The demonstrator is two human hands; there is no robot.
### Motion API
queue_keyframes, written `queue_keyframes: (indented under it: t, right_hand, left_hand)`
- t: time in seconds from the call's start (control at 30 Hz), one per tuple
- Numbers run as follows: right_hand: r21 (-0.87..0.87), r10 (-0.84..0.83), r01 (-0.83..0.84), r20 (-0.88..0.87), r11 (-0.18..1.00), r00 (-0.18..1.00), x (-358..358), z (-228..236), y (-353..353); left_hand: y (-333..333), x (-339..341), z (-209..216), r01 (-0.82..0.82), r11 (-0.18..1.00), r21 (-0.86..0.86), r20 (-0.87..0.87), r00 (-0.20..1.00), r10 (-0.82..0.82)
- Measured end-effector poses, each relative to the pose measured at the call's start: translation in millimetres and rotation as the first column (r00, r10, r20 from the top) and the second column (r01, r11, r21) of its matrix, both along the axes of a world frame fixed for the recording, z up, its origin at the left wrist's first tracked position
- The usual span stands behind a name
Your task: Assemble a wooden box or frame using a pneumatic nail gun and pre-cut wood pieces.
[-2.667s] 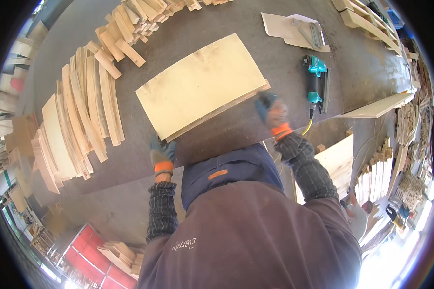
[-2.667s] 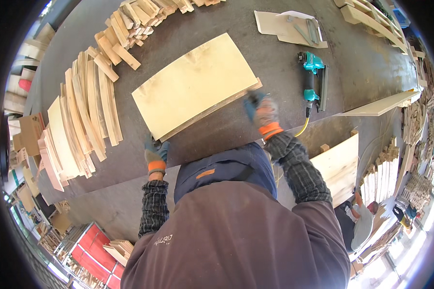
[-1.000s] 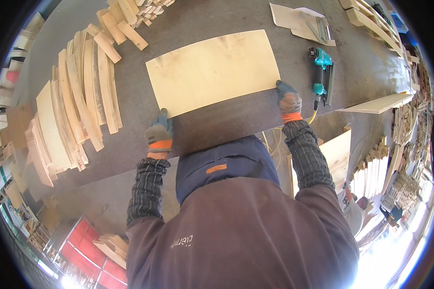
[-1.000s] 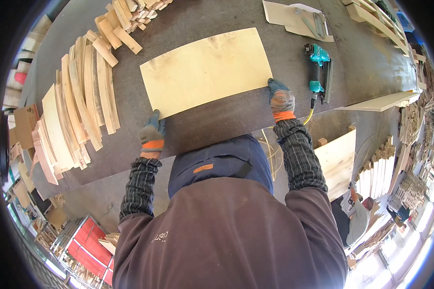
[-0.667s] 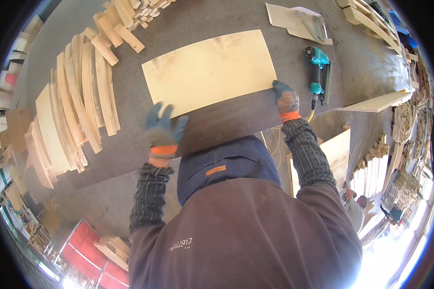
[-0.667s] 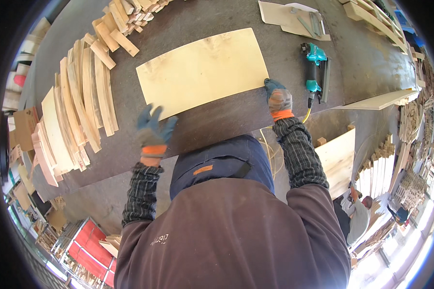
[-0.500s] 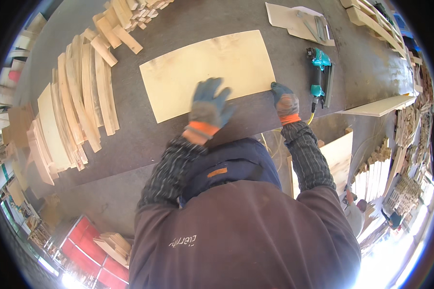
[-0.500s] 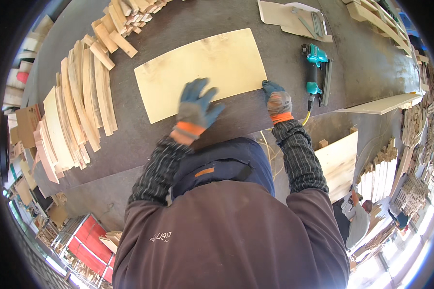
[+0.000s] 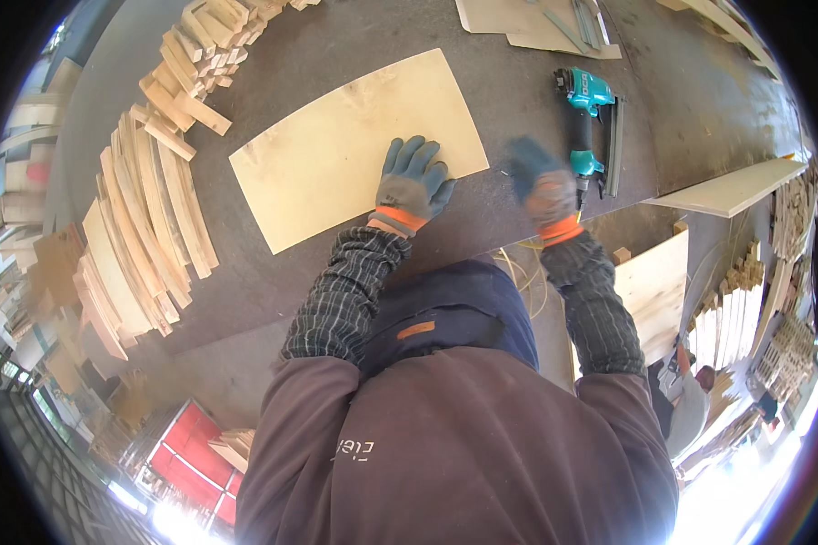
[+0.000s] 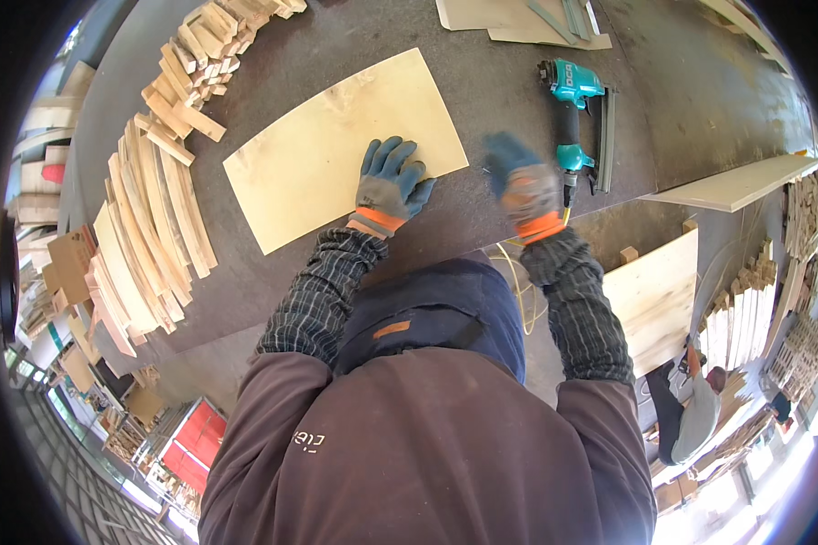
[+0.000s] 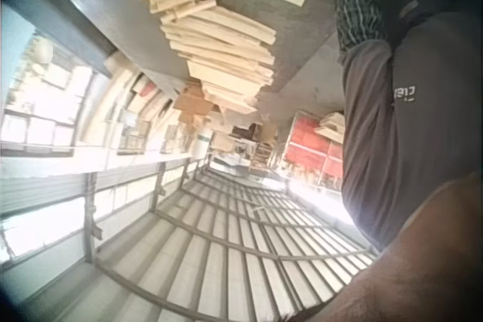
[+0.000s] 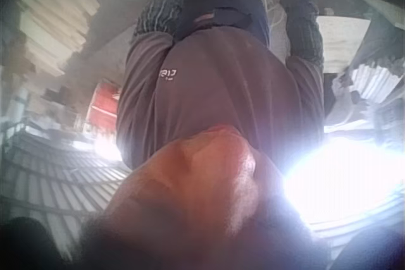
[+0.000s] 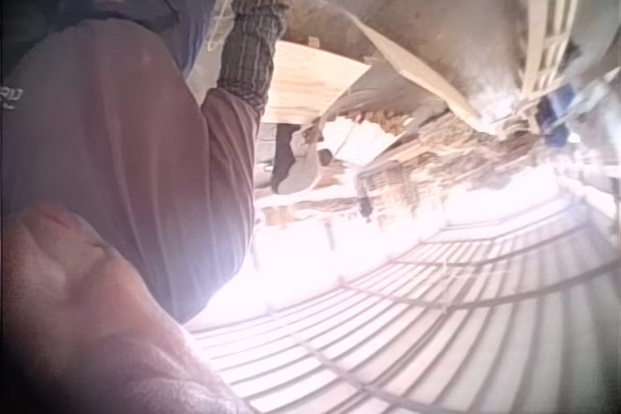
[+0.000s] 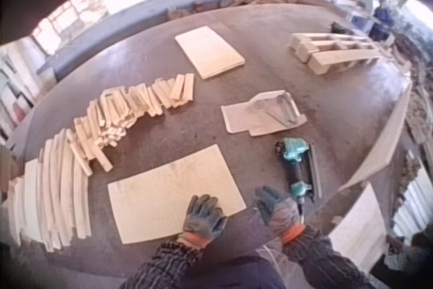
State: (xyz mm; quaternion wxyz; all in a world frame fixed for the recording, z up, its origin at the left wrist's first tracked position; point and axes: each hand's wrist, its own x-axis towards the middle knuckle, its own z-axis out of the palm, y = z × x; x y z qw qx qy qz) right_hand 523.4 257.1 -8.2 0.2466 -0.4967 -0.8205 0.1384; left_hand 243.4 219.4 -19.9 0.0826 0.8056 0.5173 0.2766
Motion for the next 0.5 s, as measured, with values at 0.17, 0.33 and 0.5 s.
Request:
queue_keyframes:
  t: [0.17, 0.33, 0.5]
  right_hand:
    - [-0.152, -0.451, 0.495, 0.248, 0.856, 0.857, 50, 29, 64]
    - [-0.338, -0.491, 0.708, 0.537, 0.620, 0.686, 55, 11, 85]
    - [-0.376, -0.487, 0.606, 0.369, 0.700, 0.792, 100, -4, 92]
  left_hand:
    - [2, 3, 3, -0.020, 0.999, 0.034, 0.002, 1.000, 0.020]
    - [2, 4, 4, -0.035, 0.999, 0.027, 0.014, 0.999, 0.034]
    - [3, 2, 3, -0.046, 0.999, -0.010, 0.020, 0.999, 0.046]
